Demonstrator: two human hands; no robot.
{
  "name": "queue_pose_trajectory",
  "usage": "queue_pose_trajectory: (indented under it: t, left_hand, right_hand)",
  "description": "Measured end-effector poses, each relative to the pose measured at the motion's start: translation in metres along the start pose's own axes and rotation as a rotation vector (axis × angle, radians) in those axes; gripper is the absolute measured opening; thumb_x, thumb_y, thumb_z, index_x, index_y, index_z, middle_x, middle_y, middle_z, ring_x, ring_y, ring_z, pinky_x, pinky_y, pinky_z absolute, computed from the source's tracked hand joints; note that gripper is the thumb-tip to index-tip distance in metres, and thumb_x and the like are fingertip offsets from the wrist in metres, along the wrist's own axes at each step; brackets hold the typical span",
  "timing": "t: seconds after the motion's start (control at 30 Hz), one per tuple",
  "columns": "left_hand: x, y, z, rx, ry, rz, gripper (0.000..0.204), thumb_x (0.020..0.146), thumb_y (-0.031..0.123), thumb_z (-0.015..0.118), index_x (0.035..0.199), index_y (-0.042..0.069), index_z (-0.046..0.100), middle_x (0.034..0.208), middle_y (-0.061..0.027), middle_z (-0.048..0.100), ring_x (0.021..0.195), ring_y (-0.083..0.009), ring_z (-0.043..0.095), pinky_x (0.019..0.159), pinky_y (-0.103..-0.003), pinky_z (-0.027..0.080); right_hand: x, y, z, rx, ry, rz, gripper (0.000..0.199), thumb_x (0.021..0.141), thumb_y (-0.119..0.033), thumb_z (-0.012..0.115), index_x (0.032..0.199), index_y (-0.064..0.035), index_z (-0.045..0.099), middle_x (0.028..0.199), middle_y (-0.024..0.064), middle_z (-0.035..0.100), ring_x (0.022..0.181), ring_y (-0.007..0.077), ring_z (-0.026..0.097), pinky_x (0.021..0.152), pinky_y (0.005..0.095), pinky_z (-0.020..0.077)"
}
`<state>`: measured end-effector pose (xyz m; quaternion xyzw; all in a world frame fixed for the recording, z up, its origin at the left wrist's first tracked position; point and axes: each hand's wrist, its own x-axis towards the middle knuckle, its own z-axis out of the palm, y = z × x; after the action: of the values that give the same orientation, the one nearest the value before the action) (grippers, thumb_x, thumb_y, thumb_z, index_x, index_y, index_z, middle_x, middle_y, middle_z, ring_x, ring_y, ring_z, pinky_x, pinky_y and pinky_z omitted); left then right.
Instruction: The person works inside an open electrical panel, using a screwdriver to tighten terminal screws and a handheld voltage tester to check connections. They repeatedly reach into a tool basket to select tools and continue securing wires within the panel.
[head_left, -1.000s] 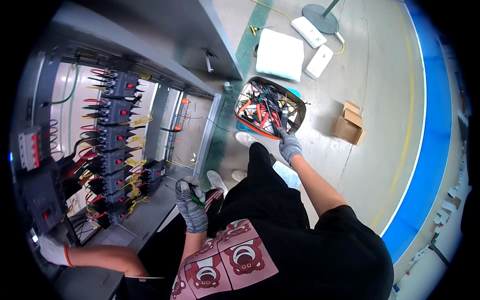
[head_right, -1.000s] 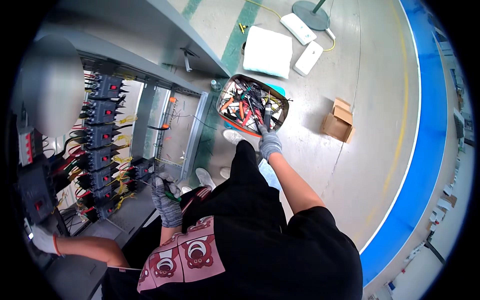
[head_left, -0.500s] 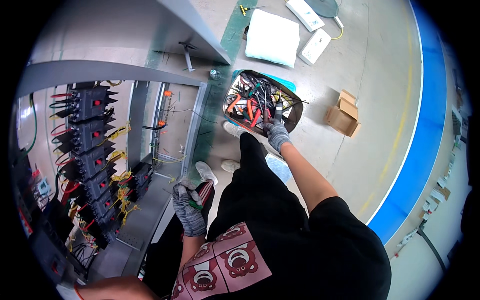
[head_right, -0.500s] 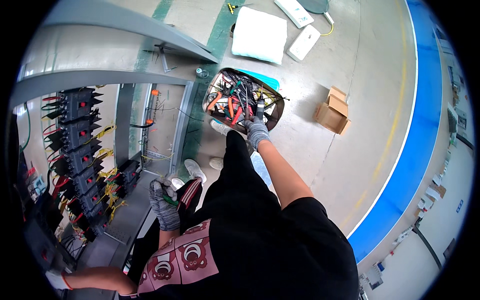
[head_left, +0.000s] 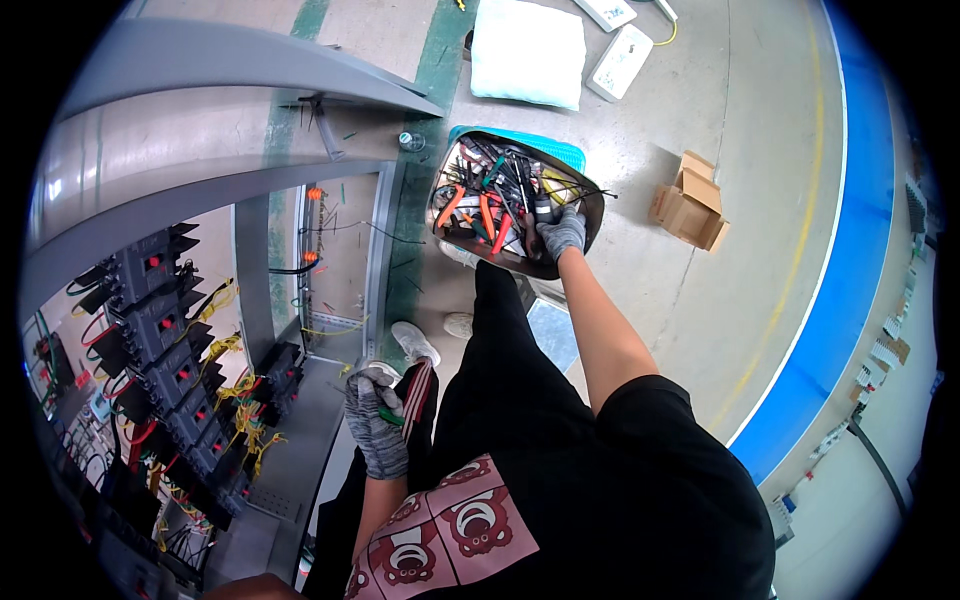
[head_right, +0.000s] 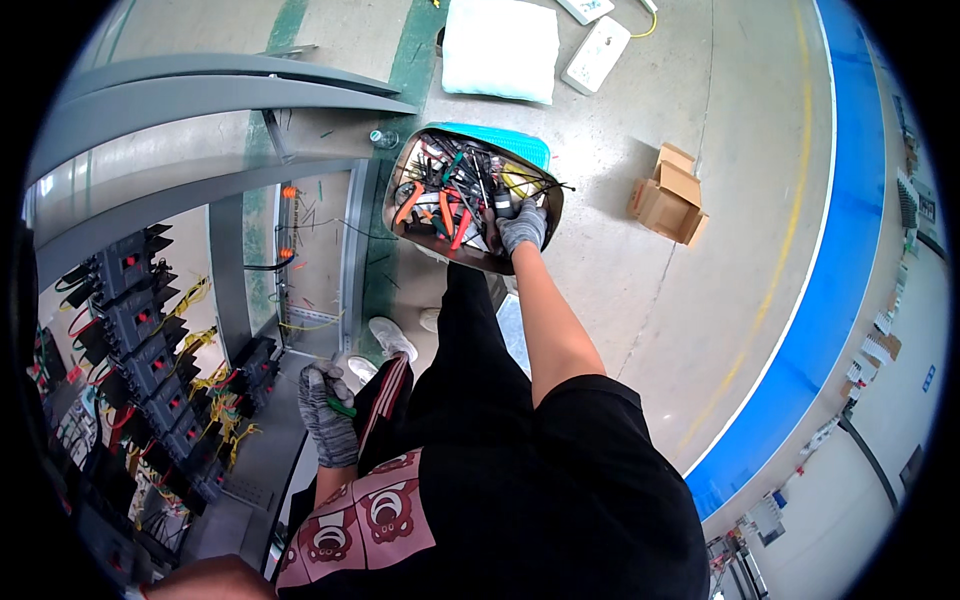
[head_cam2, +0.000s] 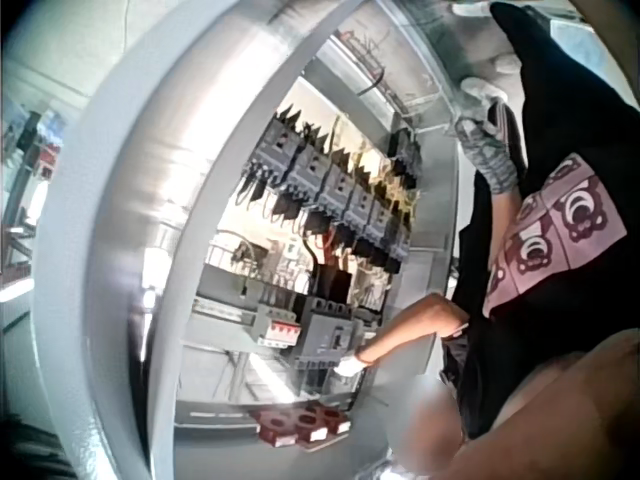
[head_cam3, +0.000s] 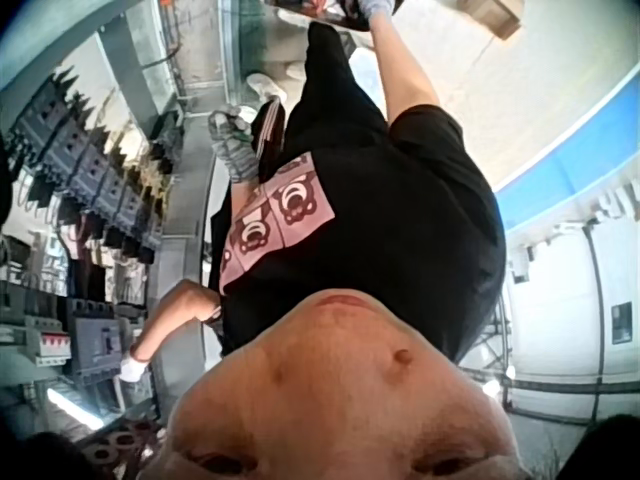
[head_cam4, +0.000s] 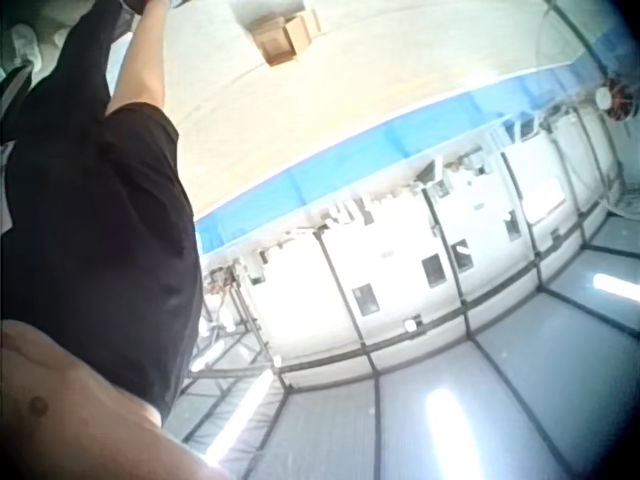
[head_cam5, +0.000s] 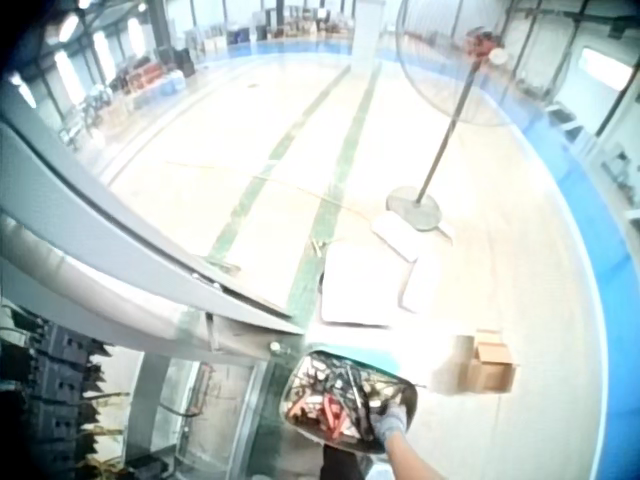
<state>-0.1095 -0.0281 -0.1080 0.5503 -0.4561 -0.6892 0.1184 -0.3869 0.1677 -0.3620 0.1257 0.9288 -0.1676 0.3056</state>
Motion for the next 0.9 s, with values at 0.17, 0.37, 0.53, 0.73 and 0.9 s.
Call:
queue_pose_trajectory:
  t: [0.17, 0.37, 0.53, 0.73, 0.9]
  left_hand:
    - [0.005, -0.005, 0.008, -0.007, 0.019, -0.017, 0.026, 0.098, 0.032, 0.047, 0.088, 0.009, 0.054, 0.064, 0.002, 0.048, 0.051, -0.0048, 0.043, 0.047, -0.018, 0.035]
    - [0.011, -0.011, 0.007, -0.006, -0.014, -0.031, 0.024, 0.097, 0.032, 0.049, 0.09, 0.009, 0.055, 0.071, 0.0002, 0.053, 0.053, -0.0045, 0.047, 0.046, -0.017, 0.037]
    - [0.017, -0.02, -0.004, -0.043, -0.034, -0.05, 0.022, 0.095, 0.031, 0.054, 0.095, 0.009, 0.055, 0.081, -0.0025, 0.059, 0.055, -0.0064, 0.051, 0.044, -0.019, 0.04]
    - [0.017, -0.021, 0.012, -0.037, -0.105, -0.022, 0.023, 0.096, 0.031, 0.053, 0.097, 0.008, 0.055, 0.082, -0.0031, 0.058, 0.055, -0.0065, 0.051, 0.044, -0.019, 0.04]
    - [0.015, -0.012, 0.013, -0.04, -0.096, -0.02, 0.024, 0.097, 0.031, 0.051, 0.097, 0.007, 0.054, 0.076, -0.0032, 0.056, 0.053, -0.0066, 0.049, 0.043, -0.02, 0.038]
  right_hand:
    - [-0.009, -0.007, 0.009, 0.221, -0.104, -0.182, 0.042, 0.068, -0.019, 0.072, 0.102, -0.0036, 0.054, 0.098, 0.0233, 0.062, 0.094, 0.0397, 0.06, 0.08, 0.0428, 0.0484]
    - [0.008, -0.005, 0.02, 0.043, -0.073, -0.203, 0.061, 0.066, -0.031, 0.076, 0.117, -0.007, 0.055, 0.114, 0.023, 0.054, 0.106, 0.0371, 0.055, 0.093, 0.0392, 0.0464]
    - [0.013, -0.007, 0.006, -0.016, -0.26, -0.252, 0.058, 0.065, -0.032, 0.075, 0.114, -0.0076, 0.058, 0.11, 0.0223, 0.055, 0.101, 0.0367, 0.057, 0.09, 0.0384, 0.0478]
    - [-0.021, -0.008, 0.005, -0.036, -0.148, -0.384, 0.056, 0.066, -0.015, 0.072, 0.119, -0.0055, 0.057, 0.117, 0.0232, 0.051, 0.103, 0.0399, 0.055, 0.09, 0.0407, 0.0472]
    - [-0.038, -0.016, -0.017, -0.189, -0.101, -0.371, 0.059, 0.075, -0.031, 0.063, 0.131, -0.0231, 0.05, 0.12, 0.0133, 0.055, 0.101, 0.033, 0.06, 0.087, 0.0438, 0.0478]
